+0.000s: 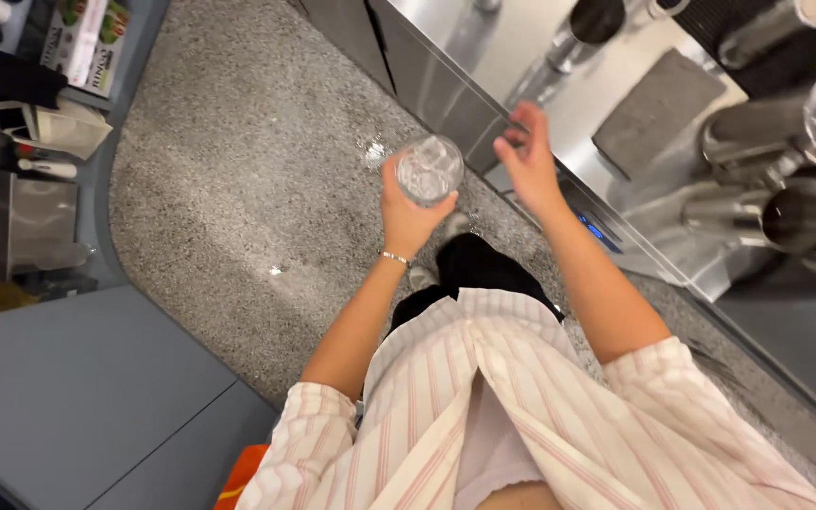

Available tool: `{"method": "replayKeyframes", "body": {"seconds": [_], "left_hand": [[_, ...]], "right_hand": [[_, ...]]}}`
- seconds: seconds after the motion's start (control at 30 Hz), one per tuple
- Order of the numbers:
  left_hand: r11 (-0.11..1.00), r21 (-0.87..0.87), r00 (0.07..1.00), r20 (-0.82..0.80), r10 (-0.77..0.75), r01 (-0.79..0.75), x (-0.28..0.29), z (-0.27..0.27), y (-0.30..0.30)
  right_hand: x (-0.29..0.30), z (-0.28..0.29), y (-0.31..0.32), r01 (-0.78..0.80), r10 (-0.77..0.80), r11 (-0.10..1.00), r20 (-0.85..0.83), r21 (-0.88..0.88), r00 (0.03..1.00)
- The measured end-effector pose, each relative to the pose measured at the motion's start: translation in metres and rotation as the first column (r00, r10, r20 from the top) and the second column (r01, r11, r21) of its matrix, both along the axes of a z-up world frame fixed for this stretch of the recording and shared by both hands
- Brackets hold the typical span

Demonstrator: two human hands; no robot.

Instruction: The person prepares a cocktail by pouring liquids from bottles and pitchers into a metal shaker on a digital scale. They add lime wedges, shake the mixture, and then pour the drink into a glass filled with ice. The process is repeated to make a second drink.

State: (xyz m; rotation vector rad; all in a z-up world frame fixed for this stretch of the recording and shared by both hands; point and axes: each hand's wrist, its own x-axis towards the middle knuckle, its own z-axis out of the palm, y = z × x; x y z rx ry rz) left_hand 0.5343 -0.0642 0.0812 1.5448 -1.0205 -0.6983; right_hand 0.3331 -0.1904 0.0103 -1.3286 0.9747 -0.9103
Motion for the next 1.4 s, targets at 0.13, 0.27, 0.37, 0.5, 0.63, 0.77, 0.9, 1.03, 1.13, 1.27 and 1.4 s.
{"method": "replayKeyframes", "body": {"seconds": [0.13, 0.27, 0.37, 0.5, 0.63, 0.77, 0.9, 1.03, 1.13, 1.27, 1.4], "left_hand": [[1.000, 0.007, 0.998, 0.063, 0.029, -0.030, 0.047, 0.003, -0.060], [1.000, -0.019, 0.997, 0.082, -0.010, 0.011, 0.072, 0.001, -0.118], [0.998, -0.054, 0.998, 0.064, -0.027, 0.031, 0.088, 0.013, -0.177], [0.996, -0.059, 0.989, 0.135, -0.052, 0.060, 0.103, 0.008, -0.242], [0.990, -0.033, 0.981, 0.142, -0.132, 0.138, 0.111, -0.001, -0.324], [0.961, 0.035, 0.944, 0.179, -0.277, 0.275, 0.114, -0.034, -0.377], [0.915, 0.029, 0.885, 0.242, -0.397, 0.403, 0.105, -0.087, -0.416], [0.835, 0.077, 0.821, 0.158, -0.549, 0.544, 0.100, -0.090, -0.433], [0.747, 0.069, 0.732, 0.161, -0.662, 0.661, 0.126, -0.089, -0.426], [0.758, -0.024, 0.756, 0.098, -0.647, 0.652, 0.148, -0.058, -0.431], [0.486, -0.298, 0.412, -0.278, -0.868, 0.822, 0.110, 0.059, -0.427]], "right_hand": [[0.047, 0.016, -0.078, 0.156, -0.169, 0.982, -0.131, -0.105, 0.977], [0.071, 0.020, -0.141, 0.251, -0.339, 0.911, -0.249, -0.327, 0.907], [0.086, 0.014, -0.191, 0.237, -0.344, 0.886, -0.222, -0.399, 0.912], [0.096, -0.021, -0.195, 0.249, -0.319, 0.899, -0.149, -0.359, 0.936], [0.097, -0.006, -0.208, 0.296, -0.396, 0.870, -0.201, -0.396, 0.896], [0.098, 0.012, -0.193, 0.355, -0.429, 0.884, -0.227, -0.304, 0.874], [0.098, 0.038, -0.188, 0.438, -0.513, 0.837, -0.195, -0.328, 0.836], [0.097, 0.047, -0.192, 0.492, -0.619, 0.742, -0.183, -0.455, 0.764], [0.111, 0.057, -0.186, 0.493, -0.630, 0.744, -0.227, -0.451, 0.743], [0.129, 0.083, -0.190, 0.545, -0.649, 0.752, -0.274, -0.371, 0.709], [0.150, 0.102, -0.196, 0.527, -0.684, 0.720, -0.336, -0.452, 0.647]]}}
